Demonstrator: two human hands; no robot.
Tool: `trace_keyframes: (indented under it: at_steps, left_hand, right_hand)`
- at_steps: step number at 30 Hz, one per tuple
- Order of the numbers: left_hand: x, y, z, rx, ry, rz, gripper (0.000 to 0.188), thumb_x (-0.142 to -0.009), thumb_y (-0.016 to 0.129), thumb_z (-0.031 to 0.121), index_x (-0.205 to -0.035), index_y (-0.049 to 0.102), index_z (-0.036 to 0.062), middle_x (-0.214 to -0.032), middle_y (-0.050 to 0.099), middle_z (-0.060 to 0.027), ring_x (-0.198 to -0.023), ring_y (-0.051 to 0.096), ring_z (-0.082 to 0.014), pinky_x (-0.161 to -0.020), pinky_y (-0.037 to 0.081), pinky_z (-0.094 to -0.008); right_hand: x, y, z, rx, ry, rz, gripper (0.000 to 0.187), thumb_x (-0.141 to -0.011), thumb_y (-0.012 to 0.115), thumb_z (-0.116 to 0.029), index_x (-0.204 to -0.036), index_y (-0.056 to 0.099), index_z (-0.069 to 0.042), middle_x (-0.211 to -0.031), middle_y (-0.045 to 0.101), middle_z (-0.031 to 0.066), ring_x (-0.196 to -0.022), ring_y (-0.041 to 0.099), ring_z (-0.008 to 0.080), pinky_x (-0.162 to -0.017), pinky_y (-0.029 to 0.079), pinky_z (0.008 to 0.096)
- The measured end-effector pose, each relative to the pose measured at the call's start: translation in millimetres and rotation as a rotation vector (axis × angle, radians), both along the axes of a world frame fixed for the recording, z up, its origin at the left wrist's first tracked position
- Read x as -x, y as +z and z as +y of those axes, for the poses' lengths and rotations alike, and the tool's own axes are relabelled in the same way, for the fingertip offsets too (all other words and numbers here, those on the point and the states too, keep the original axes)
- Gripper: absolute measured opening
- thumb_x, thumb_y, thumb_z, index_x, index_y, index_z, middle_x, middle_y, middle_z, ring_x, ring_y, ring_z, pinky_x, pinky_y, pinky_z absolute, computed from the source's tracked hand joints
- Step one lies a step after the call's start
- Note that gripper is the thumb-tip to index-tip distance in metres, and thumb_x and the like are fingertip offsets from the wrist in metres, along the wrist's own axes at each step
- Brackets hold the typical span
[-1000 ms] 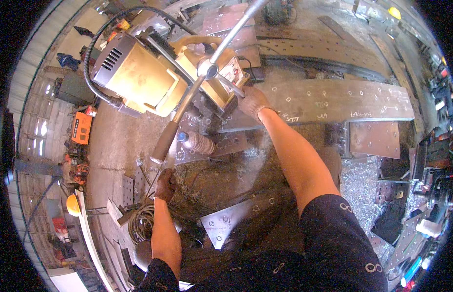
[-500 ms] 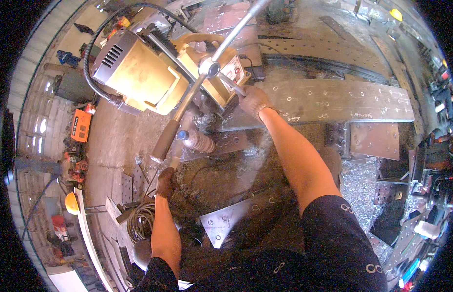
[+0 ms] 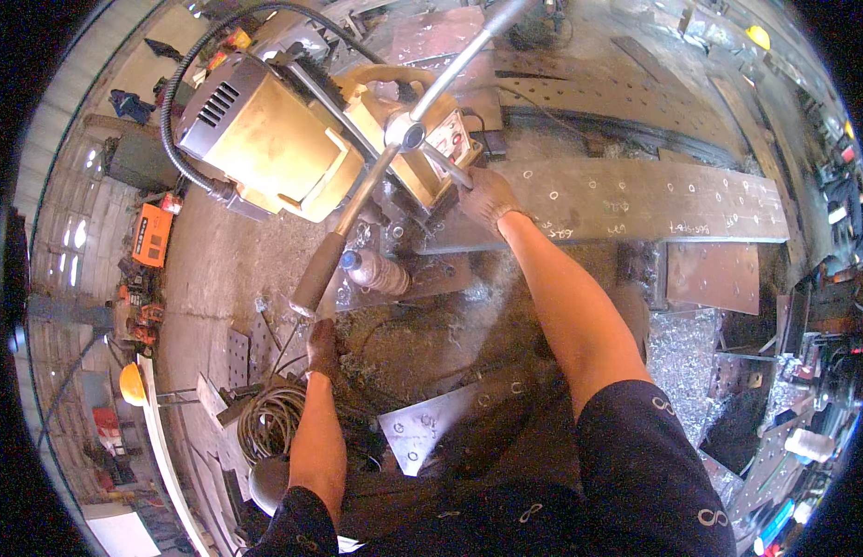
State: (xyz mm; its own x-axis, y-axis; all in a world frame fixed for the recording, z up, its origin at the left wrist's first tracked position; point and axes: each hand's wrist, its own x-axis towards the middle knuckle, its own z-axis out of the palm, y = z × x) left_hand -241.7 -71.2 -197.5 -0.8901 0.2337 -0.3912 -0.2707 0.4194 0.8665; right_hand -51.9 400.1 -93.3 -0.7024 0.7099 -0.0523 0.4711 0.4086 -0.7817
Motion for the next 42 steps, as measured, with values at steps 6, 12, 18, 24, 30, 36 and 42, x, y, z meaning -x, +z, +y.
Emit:
trace_keyframes:
  at_steps: [6,12,18,24,30,36,42]
  left_hand:
    - [15.7,-50.8,32.1,0.555,-0.556,0.432,0.046,-0.11,0.06,0.04,-0.143,0.066,0.0084,-0.109,0.074,-0.0159,-0.094,0.07,-0.0347,-0.084,0.058,-0.0483]
    - [-10.8,-12.7,101.8,0.888,-0.674,0.296,0.087,-0.103,0.058,0.068,-0.165,0.05,0.0086,-0.144,0.07,-0.0301,-0.133,0.068,-0.0477,-0.11,0.054,-0.057]
    - [-21.4,58.9,67.6,0.63,-0.185,0.339,0.059,-0.106,0.065,0.052,-0.13,0.072,-0.0011,-0.106,0.079,-0.0242,-0.103,0.079,-0.0351,-0.087,0.062,-0.0507]
    - [7.1,129.4,32.6,0.062,0.093,0.444,0.046,-0.109,0.068,0.042,-0.12,0.071,-0.0025,-0.095,0.073,-0.0126,-0.075,0.065,-0.0161,-0.066,0.055,-0.0351]
    - [-43.6,273.8,88.0,-0.147,0.05,0.629,0.045,-0.112,0.067,0.039,-0.132,0.069,-0.0011,-0.101,0.072,-0.009,-0.079,0.065,-0.0149,-0.07,0.055,-0.0324]
    - [-128.0,393.3,149.6,-0.188,-0.361,0.87,0.057,-0.117,0.054,0.047,-0.154,0.06,0.0031,-0.111,0.072,-0.0094,-0.093,0.065,-0.0159,-0.084,0.056,-0.0311]
    - [-115.8,438.4,186.9,0.32,-0.455,1.052,0.054,-0.112,0.057,0.051,-0.134,0.069,0.0035,-0.116,0.077,-0.0258,-0.112,0.074,-0.0431,-0.094,0.057,-0.0497]
  right_hand:
    - [-1.2,-1.0,10.7,-0.061,0.022,-0.101,0.027,-0.1,0.064,-0.027,-0.117,0.076,-0.01,-0.113,0.078,0.0258,-0.11,0.072,0.0509,-0.094,0.057,0.0567]
    - [-37.8,43.3,99.3,-0.405,0.058,-0.258,0.031,-0.107,0.059,-0.033,-0.117,0.075,-0.008,-0.105,0.078,0.0242,-0.102,0.075,0.0486,-0.087,0.059,0.0558]
    - [-35.7,116.7,120.5,-0.702,0.084,-0.473,0.027,-0.101,0.057,-0.021,-0.111,0.077,-0.006,-0.112,0.078,0.0255,-0.109,0.076,0.0474,-0.092,0.06,0.0579]
    - [-41.7,144.8,101.2,-0.928,0.073,-0.363,0.025,-0.1,0.058,-0.019,-0.104,0.079,-0.007,-0.105,0.08,0.0243,-0.103,0.078,0.0481,-0.089,0.06,0.059]
    - [-48.0,182.1,96.1,-1.126,0.056,-0.396,0.018,-0.094,0.067,-0.015,-0.1,0.083,-0.009,-0.1,0.083,0.0193,-0.097,0.082,0.0393,-0.084,0.059,0.0561]
    - [-42.1,199.4,109.8,-1.149,0.036,-0.542,0.018,-0.092,0.069,-0.01,-0.096,0.086,-0.006,-0.098,0.084,0.0187,-0.093,0.083,0.0368,-0.081,0.06,0.053]
    - [-80.4,191.8,57.3,-1.149,0.061,-0.393,0.019,-0.099,0.063,-0.018,-0.098,0.078,-0.006,-0.09,0.081,0.0202,-0.089,0.082,0.0378,-0.075,0.063,0.0518]
